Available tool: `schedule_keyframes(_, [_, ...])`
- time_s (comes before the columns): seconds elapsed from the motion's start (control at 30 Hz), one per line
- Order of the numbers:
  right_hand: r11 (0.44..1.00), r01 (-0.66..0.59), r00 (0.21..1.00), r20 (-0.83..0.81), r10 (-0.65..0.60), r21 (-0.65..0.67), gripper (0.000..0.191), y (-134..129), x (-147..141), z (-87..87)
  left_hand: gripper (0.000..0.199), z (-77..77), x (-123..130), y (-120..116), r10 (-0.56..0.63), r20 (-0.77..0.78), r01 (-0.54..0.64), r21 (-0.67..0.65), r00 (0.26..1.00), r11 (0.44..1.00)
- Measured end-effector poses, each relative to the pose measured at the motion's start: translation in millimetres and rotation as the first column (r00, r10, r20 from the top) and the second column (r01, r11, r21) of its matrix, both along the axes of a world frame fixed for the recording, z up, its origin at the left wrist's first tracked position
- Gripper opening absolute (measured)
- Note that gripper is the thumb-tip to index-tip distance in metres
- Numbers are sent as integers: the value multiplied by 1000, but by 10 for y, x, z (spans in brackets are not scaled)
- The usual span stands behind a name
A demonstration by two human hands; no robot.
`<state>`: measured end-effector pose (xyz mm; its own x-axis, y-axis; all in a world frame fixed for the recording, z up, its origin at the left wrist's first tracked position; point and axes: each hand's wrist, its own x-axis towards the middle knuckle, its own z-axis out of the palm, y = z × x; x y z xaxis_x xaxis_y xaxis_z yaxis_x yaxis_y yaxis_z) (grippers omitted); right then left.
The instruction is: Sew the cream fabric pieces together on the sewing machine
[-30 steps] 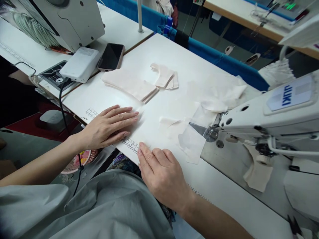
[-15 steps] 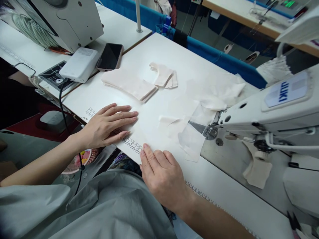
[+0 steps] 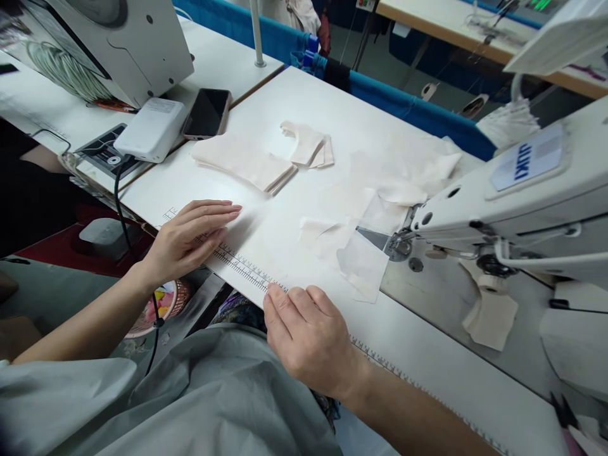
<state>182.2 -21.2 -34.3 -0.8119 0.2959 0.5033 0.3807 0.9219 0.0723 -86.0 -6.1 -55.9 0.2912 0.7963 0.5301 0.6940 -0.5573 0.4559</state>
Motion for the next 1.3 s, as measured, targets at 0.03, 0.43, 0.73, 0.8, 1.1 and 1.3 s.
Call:
schedule_keyframes(0.03, [1000,5,1000,2,-5,11,13,-2,-2,1,39,0,7,-1,-17,-28,17,1,999,1000])
schedule_keyframes(0.43, [995,74,995,54,-78,71,14,-11,-15,11,32,58,77,13,-8,-328,-27,-101,945,995])
schedule_keyframes(0.73, [993,75,996,42,-79,93,13,-13,-17,-14,38,-11,13,-7,6,-295,-23,-52,955,998])
schedule_keyframes(0.8, [993,77,996,37,-81,85,14,-12,-13,-26,42,-10,-1,-34,-11,-280,5,-22,960,1000])
schedule_keyframes(1.1, [998,10,998,-59,-6,69,25,-75,-83,-95,53,-80,-127,-278,-186,-319,202,17,929,979])
schedule_keyframes(1.3, [987,69,995,-64,-79,-148,29,-84,-95,52,19,65,23,-350,-246,-35,238,-151,969,959])
